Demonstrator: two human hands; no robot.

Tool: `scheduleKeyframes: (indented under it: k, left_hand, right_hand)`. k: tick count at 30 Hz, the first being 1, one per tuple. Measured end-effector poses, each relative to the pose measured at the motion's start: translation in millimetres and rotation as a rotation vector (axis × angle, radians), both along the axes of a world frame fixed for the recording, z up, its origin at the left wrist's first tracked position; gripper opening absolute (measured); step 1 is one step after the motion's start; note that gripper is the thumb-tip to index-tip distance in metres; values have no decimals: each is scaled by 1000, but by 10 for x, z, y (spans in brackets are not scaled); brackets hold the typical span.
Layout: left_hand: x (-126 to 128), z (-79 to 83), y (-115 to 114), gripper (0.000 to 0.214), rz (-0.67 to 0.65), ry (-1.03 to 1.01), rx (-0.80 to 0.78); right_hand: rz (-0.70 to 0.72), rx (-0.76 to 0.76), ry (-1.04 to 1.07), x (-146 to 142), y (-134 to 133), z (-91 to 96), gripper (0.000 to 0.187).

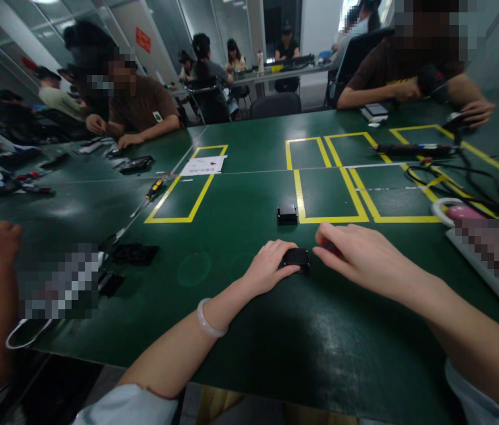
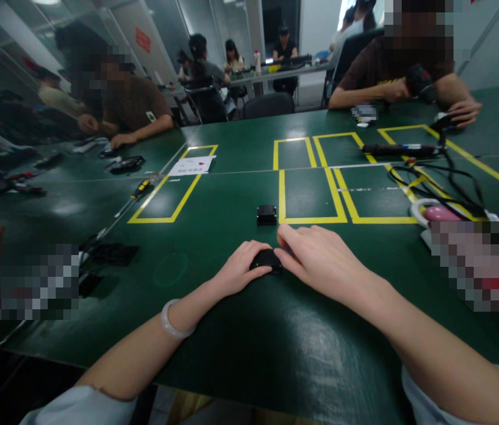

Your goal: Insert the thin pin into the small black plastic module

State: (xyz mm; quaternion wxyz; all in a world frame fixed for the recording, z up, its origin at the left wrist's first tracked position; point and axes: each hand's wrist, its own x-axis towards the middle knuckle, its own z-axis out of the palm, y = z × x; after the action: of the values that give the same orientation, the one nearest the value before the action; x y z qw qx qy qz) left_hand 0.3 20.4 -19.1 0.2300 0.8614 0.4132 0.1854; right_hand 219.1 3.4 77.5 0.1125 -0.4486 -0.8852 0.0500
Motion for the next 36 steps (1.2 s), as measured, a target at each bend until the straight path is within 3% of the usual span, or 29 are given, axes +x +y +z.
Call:
scheduleKeyframes:
  k: [3,12,20,29,36]
  left_hand:
    - [0,-8,0,37,2,-6,0]
    - [2,-2,-1,35,6,-11,-4]
    - [1,-16,0,36,7,-18,1]
    - [-1,7,-2,34,2,-8,-2]
    - [-1,-6,-5,35,1,-26,3]
  right_hand:
    - [-29,12,-37,-7,17,-23,22]
    - [43,-28,53,28,5,-26,4]
    - [-13,23,8,-50,8,-49,21]
    - [27,-9,60,-7,-24,-39,6]
    - [-16,-6,35,-42,-21,-32,20]
